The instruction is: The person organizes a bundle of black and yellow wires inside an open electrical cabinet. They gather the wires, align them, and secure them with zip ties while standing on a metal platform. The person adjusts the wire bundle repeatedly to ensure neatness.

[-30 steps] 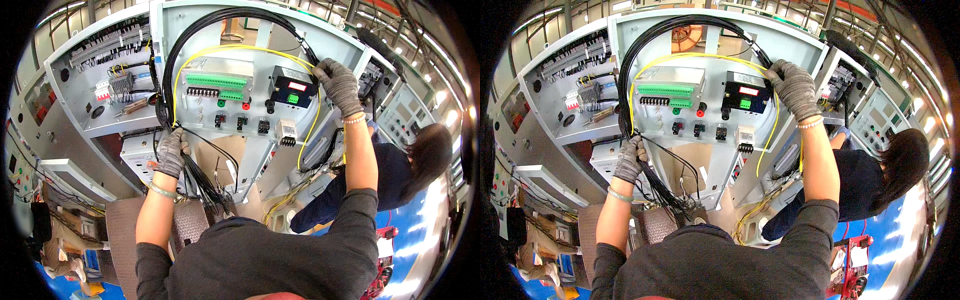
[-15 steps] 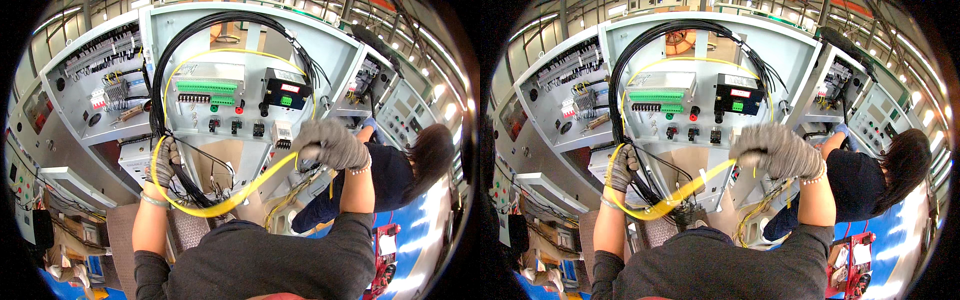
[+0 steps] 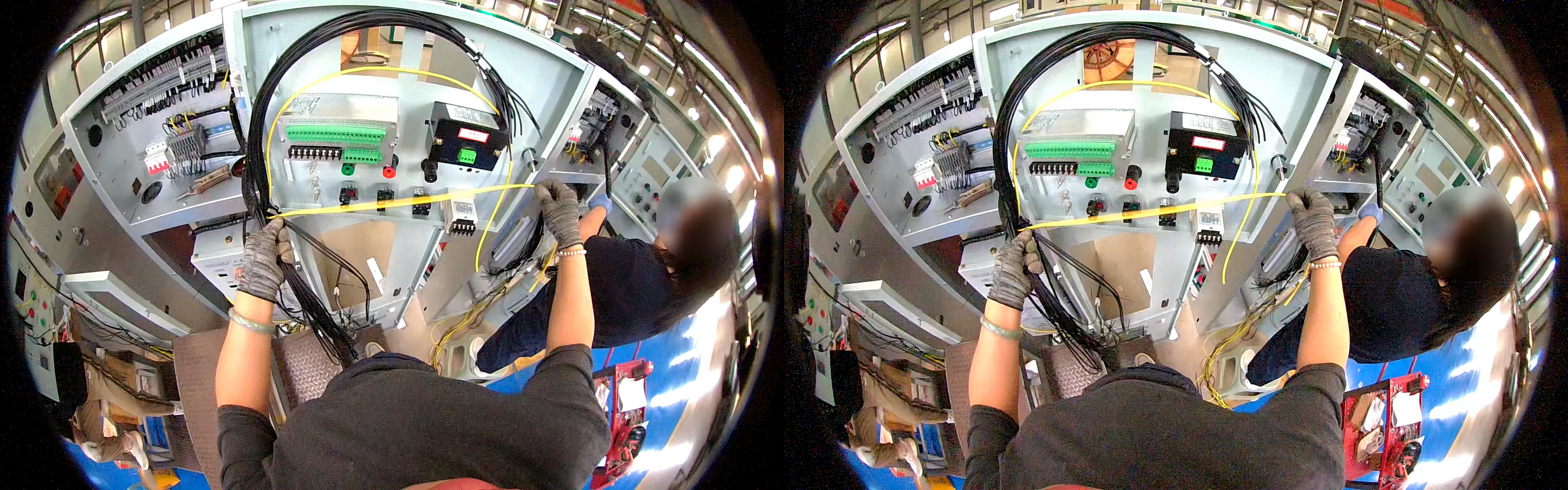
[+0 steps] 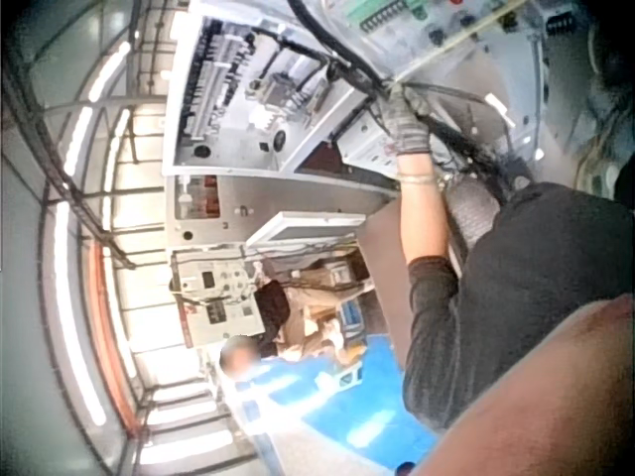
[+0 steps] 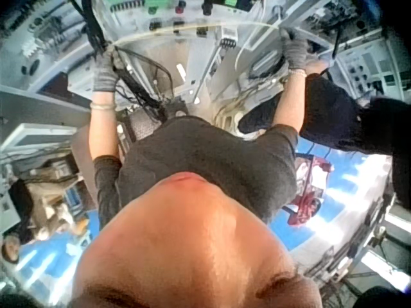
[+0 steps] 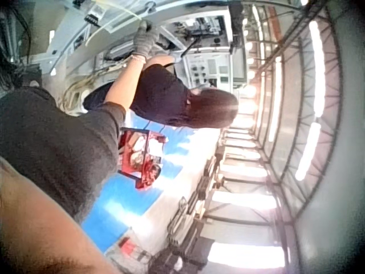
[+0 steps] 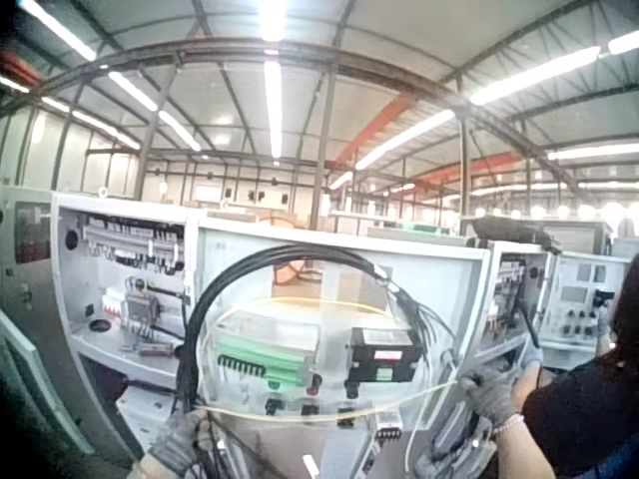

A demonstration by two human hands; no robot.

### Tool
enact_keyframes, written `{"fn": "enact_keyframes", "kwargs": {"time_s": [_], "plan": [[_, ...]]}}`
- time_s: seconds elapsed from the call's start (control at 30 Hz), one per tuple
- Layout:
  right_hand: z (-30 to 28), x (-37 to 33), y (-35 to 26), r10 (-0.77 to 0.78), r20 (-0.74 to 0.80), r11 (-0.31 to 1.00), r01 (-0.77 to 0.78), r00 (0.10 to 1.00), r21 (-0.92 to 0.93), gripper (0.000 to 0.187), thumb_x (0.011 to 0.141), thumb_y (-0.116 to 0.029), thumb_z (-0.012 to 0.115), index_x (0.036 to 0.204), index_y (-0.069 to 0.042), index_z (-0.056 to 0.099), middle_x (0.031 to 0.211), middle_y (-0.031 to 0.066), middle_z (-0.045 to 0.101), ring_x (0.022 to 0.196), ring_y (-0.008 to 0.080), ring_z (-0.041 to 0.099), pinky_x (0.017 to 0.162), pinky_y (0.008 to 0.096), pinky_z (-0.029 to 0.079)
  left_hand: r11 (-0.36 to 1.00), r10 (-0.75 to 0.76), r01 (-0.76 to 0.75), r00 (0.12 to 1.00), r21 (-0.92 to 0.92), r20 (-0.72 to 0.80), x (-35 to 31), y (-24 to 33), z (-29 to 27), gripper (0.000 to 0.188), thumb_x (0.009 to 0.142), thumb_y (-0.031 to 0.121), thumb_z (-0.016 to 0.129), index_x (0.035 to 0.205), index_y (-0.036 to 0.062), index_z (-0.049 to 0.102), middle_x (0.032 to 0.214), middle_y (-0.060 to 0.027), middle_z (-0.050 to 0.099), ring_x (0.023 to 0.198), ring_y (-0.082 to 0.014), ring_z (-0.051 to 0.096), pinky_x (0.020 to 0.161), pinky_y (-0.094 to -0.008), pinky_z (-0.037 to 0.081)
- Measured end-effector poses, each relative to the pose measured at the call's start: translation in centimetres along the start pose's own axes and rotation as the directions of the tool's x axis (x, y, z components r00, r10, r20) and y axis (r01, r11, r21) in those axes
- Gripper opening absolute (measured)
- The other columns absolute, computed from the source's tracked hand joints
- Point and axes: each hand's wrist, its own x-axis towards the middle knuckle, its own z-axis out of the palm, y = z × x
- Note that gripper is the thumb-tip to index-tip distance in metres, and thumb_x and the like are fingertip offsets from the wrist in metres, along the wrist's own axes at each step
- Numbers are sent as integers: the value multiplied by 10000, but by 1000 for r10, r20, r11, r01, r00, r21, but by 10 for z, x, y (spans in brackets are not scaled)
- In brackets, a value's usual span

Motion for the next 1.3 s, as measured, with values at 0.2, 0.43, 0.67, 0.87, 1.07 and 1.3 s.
{"fn": "enact_keyframes", "kwargs": {"time_s": [0.2, 0.43, 0.67, 0.87, 1.07, 1.3], "plan": [[-1, -3, -2, -54, -45, 990, 59, 998, 128, 168, 827, -171, 608, 880, -15, 638, 733, 116, 631, 657, 179, 576, 634, 321, 459, 1000, -18, 20, 998, -23, 62, 1, 2, -5, 103, 868, 205, 573, 810, 146, 512, 565, 48, 453, 392, -64, 343, 341, -208, 287], [8, -15, 30, -83, 132, 994, 73, 988, 78, 124, 808, -122, 608, 877, -19, 618, 758, 140, 632, 668, 229, 587, 647, 333, 463, 998, -41, 41, 999, 36, 6, 8, 0, -2, 184, 893, 239, 537, 736, 171, 470, 532, 59, 425, 358, -72, 319, 317, -223, 260], [22, -46, -9, -162, 220, 902, 234, 962, -363, 135, 786, -159, 631, 868, -52, 635, 799, 145, 624, 745, 285, 616, 692, 377, 485, 999, -33, 33, 999, 25, -14, 4, -2, 3, 179, 894, 212, 515, 727, 156, 481, 510, 56, 420, 351, -69, 324, 314, -213, 264], [57, -76, -120, -344, 297, 939, 326, 891, 110, 373, 847, -183, 546, 1201, -77, 497, 1056, 169, 585, 982, 295, 562, 845, 369, 426, 999, 5, -3, 998, 39, -55, 0, -2, 2, 136, 895, 193, 514, 766, 153, 496, 539, 53, 442, 366, -66, 317, 322, -217, 275], [142, -69, -169, -643, 19, 762, 642, 766, -90, 514, 832, -197, 553, 1292, -43, 385, 1086, 195, 571, 1035, 305, 547, 893, 385, 416, 998, 7, -5, 999, 65, -37, -1, 3, 11, 119, 892, 190, 528, 788, 153, 483, 553, 57, 425, 376, -62, 314, 323, -208, 268], [149, -138, -206, -530, 446, 764, 179, 721, 619, 277, 781, -162, 589, 1042, -70, 603, 898, 189, 625, 834, 323, 620, 755, 385, 488, 996, 15, -12, 999, 92, -30, -3, 2, 2, 172, 908, 192, 496, 750, 138, 454, 541, 50, 375, 380, -72, 305, 326, -212, 255]]}}
